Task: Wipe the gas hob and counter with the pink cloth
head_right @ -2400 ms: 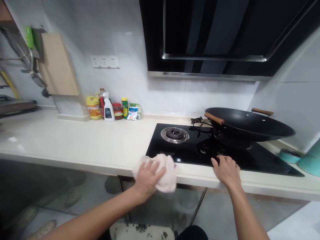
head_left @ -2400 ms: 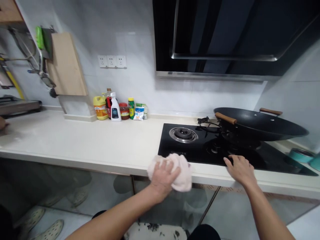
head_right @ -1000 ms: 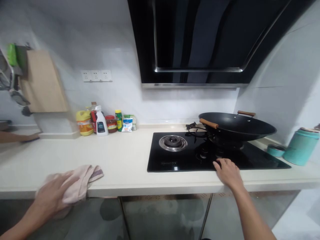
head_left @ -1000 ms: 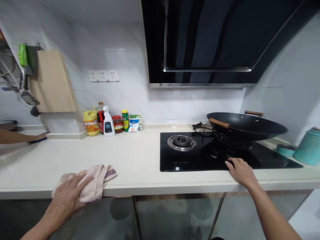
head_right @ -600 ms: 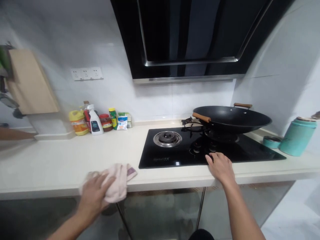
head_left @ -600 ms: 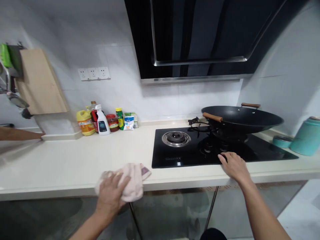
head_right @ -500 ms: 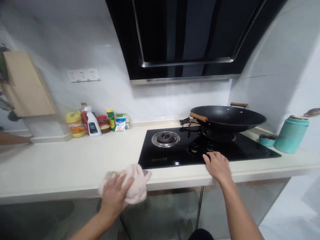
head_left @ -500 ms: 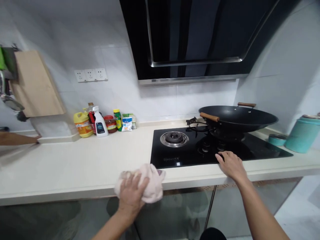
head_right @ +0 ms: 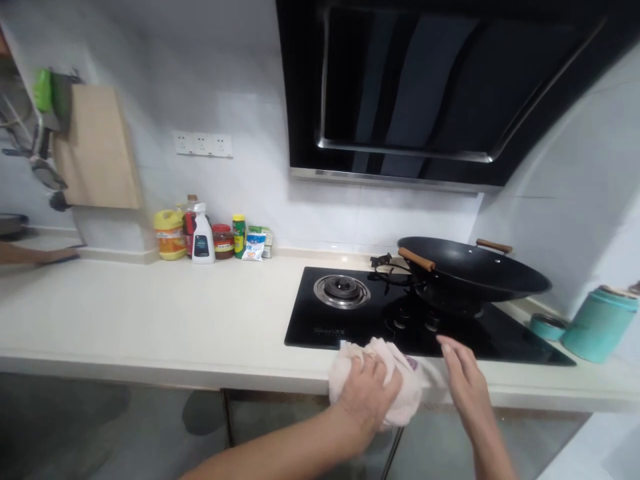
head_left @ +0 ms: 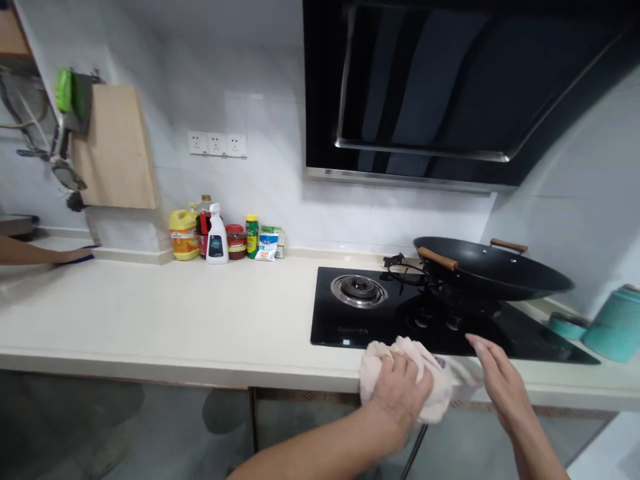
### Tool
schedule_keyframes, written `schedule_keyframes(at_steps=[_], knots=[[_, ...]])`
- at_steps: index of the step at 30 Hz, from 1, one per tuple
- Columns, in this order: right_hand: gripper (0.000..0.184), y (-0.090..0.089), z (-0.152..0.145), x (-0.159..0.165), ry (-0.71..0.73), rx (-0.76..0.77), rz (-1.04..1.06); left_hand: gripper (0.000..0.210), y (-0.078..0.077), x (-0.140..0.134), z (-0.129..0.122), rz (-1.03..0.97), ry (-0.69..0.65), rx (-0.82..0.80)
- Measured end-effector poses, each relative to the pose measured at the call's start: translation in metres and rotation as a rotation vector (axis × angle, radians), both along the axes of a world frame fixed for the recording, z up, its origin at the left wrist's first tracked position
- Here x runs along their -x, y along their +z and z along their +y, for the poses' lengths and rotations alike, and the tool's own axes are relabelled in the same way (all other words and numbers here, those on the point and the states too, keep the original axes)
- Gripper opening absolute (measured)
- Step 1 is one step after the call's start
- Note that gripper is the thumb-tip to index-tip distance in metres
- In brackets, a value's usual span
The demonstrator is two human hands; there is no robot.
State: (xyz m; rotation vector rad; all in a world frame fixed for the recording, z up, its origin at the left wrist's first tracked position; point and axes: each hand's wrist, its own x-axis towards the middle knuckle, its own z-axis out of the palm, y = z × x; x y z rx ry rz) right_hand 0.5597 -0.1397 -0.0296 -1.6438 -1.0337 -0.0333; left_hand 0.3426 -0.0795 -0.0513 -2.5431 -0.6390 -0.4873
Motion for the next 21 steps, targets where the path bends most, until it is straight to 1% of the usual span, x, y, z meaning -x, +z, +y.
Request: schedule_keyframes(at_steps=[2,3,4,6,7,9,11,12,13,14,16,18,20,21], knots=[[0.049,-0.009,-0.018,0.026,0.133,0.006,-0.010,0.087,-0.002,-0.016,-0.003,0.006,-0.006,0.036],[0.048,-0.015,-0.024,0.039,0.204,0.048,-0.057,0.091,-0.002,-0.020,-0.003,0.012,-0.009,0.047],[0.047,-0.023,-0.027,0.050,0.253,0.083,-0.124,0.090,0.000,-0.020,-0.003,0.019,-0.022,0.054],[0.049,-0.039,-0.026,0.065,0.273,0.127,-0.291,0.081,0.009,-0.009,-0.002,0.010,-0.093,0.079],[0.050,-0.047,-0.023,0.068,0.259,0.141,-0.378,0.075,0.015,0.002,0.001,-0.006,-0.156,0.099],[0.053,-0.058,-0.014,0.066,0.217,0.167,-0.532,0.062,0.027,0.032,0.008,-0.060,-0.316,0.164],[0.058,-0.064,-0.007,0.058,0.210,0.220,-0.682,0.050,0.036,0.070,0.019,-0.133,-0.454,0.239],[0.063,-0.064,-0.005,0.055,0.209,0.242,-0.753,0.046,0.039,0.092,0.027,-0.190,-0.476,0.279],[0.069,-0.063,-0.003,0.054,0.197,0.261,-0.814,0.042,0.040,0.115,0.036,-0.265,-0.452,0.310],[0.074,-0.061,-0.002,0.055,0.174,0.280,-0.862,0.039,0.041,0.139,0.046,-0.356,-0.395,0.325],[0.081,-0.053,0.001,0.063,0.109,0.319,-0.923,0.033,0.039,0.192,0.068,-0.473,-0.265,0.290],[0.082,-0.042,0.007,0.079,0.055,0.345,-0.951,0.027,0.037,0.246,0.090,-0.510,-0.093,0.237],[0.080,-0.031,0.016,0.102,0.064,0.355,-0.968,0.026,0.035,0.295,0.107,-0.525,0.078,0.207],[0.080,-0.026,0.021,0.115,0.083,0.351,-0.971,0.027,0.035,0.316,0.113,-0.542,0.150,0.201]])
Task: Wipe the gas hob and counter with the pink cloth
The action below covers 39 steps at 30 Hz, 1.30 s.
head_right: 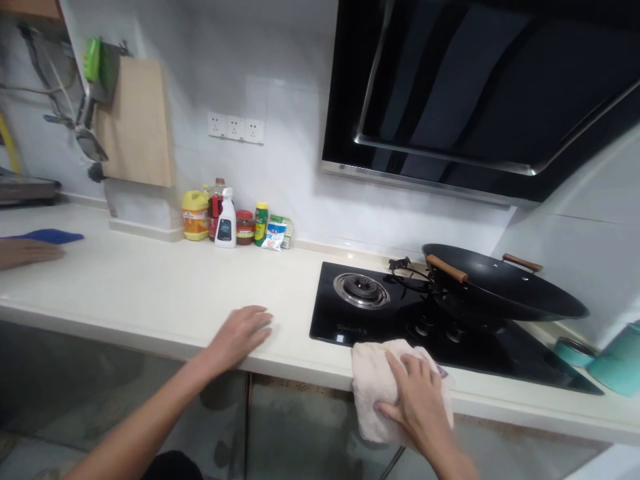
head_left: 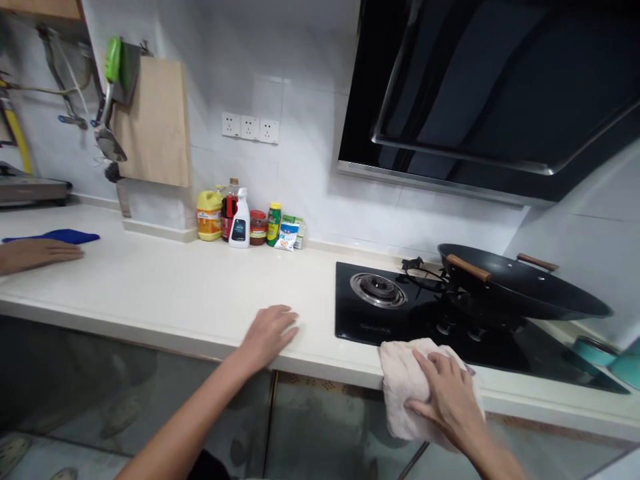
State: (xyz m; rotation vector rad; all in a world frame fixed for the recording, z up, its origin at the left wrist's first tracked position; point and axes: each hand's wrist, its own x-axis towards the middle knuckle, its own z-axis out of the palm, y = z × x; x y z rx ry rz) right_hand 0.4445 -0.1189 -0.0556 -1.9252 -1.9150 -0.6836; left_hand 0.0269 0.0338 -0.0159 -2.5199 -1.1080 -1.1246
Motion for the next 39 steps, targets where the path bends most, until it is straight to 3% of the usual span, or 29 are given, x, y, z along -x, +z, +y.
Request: schedule_keyframes(at_steps=[4,9,12,15,17,21,27,35,39], knots=[[0.086,0.010,0.023,0.074,0.148,-0.025,0.002,0.029,0.006,0.043,0.006,-0.090,0.190,0.129],[0.103,0.020,0.055,0.202,0.365,0.028,-0.037,0.040,0.020,0.038,-0.004,-0.169,0.216,0.363],[0.102,0.032,0.075,0.273,0.499,0.120,-0.049,0.047,0.025,0.040,-0.002,-0.280,0.200,0.478],[0.089,0.043,0.089,0.315,0.549,0.165,-0.065,0.056,0.027,0.050,0.004,-0.468,0.191,0.550],[0.086,0.046,0.092,0.323,0.589,0.147,-0.073,0.059,0.027,0.056,0.007,-0.539,0.214,0.555],[0.087,0.045,0.083,0.298,0.637,0.066,-0.061,0.061,0.027,0.056,0.008,-0.439,0.259,0.528],[0.078,0.031,0.063,0.217,0.601,0.011,0.023,0.056,0.030,0.042,0.007,-0.058,0.351,0.404],[0.053,-0.007,0.027,0.060,0.516,-0.313,0.092,0.055,0.026,0.041,0.016,0.099,0.420,0.392],[0.059,-0.022,-0.001,-0.036,0.341,-0.267,0.107,0.053,0.022,0.043,0.021,0.096,0.437,0.384]])
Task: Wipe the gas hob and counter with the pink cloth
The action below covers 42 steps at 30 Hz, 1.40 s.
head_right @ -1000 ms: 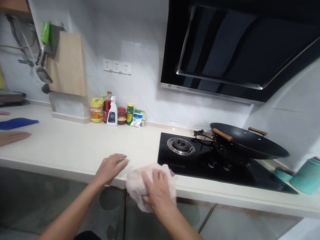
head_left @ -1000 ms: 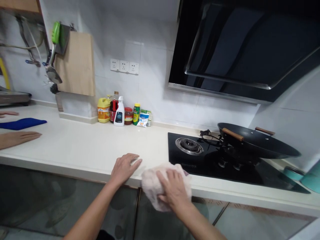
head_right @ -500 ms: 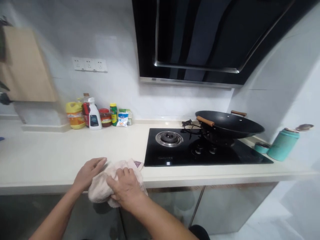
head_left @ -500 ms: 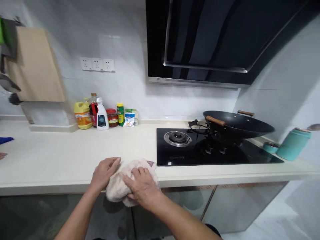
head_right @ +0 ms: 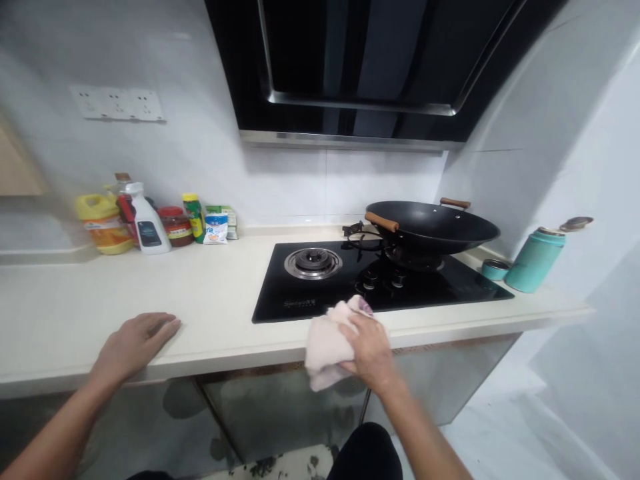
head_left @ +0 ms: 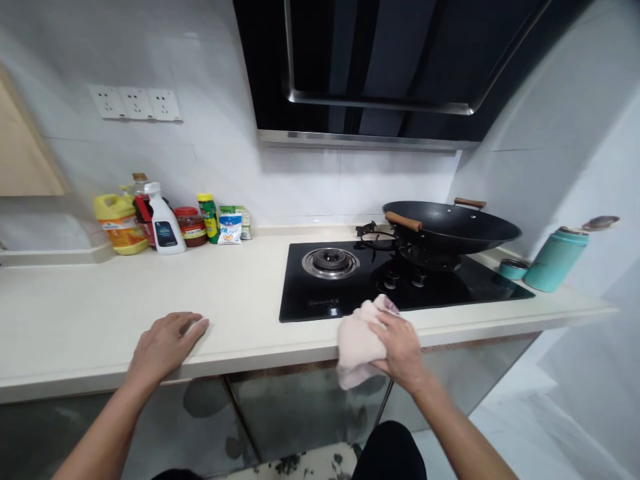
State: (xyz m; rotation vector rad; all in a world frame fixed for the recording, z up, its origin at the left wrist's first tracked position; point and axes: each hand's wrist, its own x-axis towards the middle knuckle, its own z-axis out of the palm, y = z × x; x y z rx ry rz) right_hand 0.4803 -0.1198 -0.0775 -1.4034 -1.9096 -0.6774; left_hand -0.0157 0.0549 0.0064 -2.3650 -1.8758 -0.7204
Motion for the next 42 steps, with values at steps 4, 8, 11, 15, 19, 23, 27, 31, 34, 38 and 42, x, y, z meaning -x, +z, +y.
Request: schedule_keyframes(at_steps=[4,8,11,15,19,23,27,31,34,38,42], knots=[[0.072,-0.006,-0.032,-0.104,-0.173,0.103,0.039,0.054,-0.001,0.002,0.004,0.040,0.018,0.012],[0.087,0.003,-0.062,-0.203,-0.376,0.240,0.128,0.059,-0.003,0.003,0.007,0.096,0.024,0.021],[0.097,0.012,-0.080,-0.261,-0.429,0.294,0.165,0.061,-0.003,0.000,0.005,0.117,0.023,0.007],[0.096,0.013,-0.087,-0.288,-0.436,0.295,0.127,0.056,-0.001,-0.005,0.000,0.087,-0.001,-0.005],[0.083,0.008,-0.074,-0.240,-0.474,0.294,0.011,0.054,-0.002,-0.007,-0.003,0.069,-0.022,-0.038],[0.076,0.018,-0.046,-0.125,-0.382,0.331,-0.113,0.049,-0.006,-0.026,-0.013,0.007,-0.150,-0.093],[0.079,0.044,-0.011,0.015,-0.212,0.300,-0.166,0.049,-0.005,-0.065,-0.031,-0.064,-0.368,-0.149],[0.083,0.066,0.025,0.134,0.008,0.331,-0.173,0.042,-0.004,-0.092,-0.039,-0.120,-0.490,-0.157],[0.080,0.076,0.044,0.187,0.117,0.356,-0.174,0.036,-0.006,-0.093,-0.036,-0.222,-0.519,-0.122],[0.055,0.087,0.057,0.200,0.243,0.416,-0.119,0.034,-0.006,-0.086,-0.034,-0.401,-0.520,-0.077],[0.028,0.089,0.070,0.159,0.259,0.459,-0.027,0.032,-0.005,-0.088,-0.038,-0.308,-0.507,-0.074]])
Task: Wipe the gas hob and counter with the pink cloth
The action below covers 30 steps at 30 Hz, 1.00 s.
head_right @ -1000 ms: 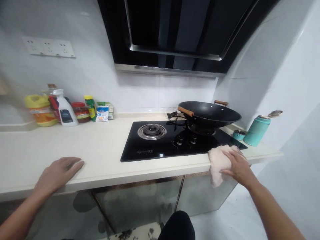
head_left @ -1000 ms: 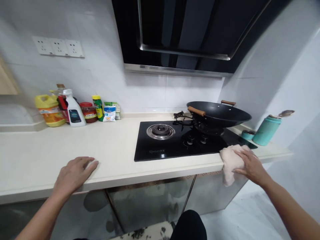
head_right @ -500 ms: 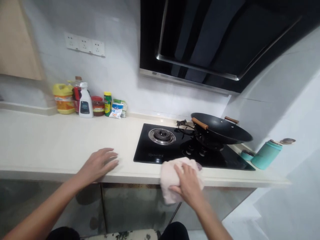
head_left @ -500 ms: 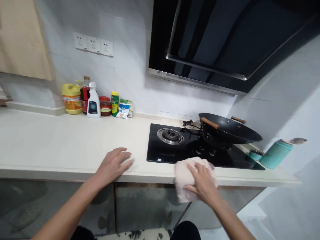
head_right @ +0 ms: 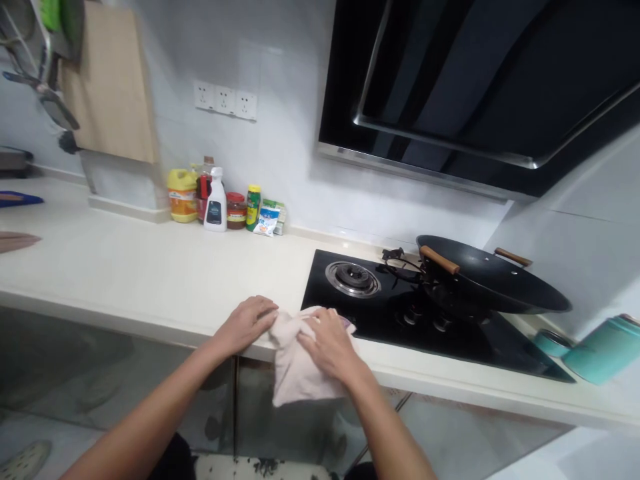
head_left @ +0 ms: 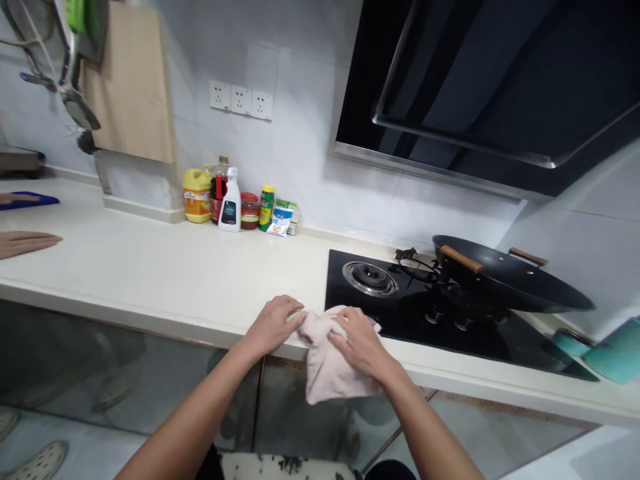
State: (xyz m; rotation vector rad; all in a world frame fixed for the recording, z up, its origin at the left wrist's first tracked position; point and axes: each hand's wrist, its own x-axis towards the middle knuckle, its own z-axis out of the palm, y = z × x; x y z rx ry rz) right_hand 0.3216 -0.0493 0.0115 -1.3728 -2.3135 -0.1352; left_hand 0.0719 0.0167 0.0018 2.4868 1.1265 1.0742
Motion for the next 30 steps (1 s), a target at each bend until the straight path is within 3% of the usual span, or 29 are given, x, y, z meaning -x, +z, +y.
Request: schedule_keyframes(at_steps=[2,8,10,13,19,22,26,30], knots=[[0.028,-0.003,0.008,-0.036,-0.140,0.007,-0.004,0.031,0.001,-0.002,-0.003,0.063,0.029,-0.016],[0.042,-0.007,0.010,-0.155,-0.777,0.041,-0.237,0.032,0.001,-0.007,-0.010,0.096,0.091,-0.031],[0.045,-0.004,0.010,-0.168,-0.878,0.092,-0.274,0.034,0.002,-0.008,-0.012,0.097,0.097,-0.043],[0.056,0.004,0.023,-0.149,-0.928,0.171,-0.241,0.037,0.002,-0.009,-0.014,0.083,0.096,-0.048],[0.067,0.010,0.083,-0.046,-0.671,0.285,-0.136,0.044,-0.002,-0.006,-0.012,0.030,0.102,-0.023],[0.071,0.007,0.091,0.004,-0.490,0.299,-0.105,0.052,-0.007,-0.004,-0.006,-0.037,0.116,-0.007],[0.057,0.002,0.059,0.051,-0.128,0.200,-0.055,0.061,-0.013,-0.001,0.002,-0.112,0.132,0.008],[0.041,-0.004,0.010,0.053,0.102,0.075,0.000,0.055,-0.013,0.000,0.005,-0.083,0.140,0.023]])
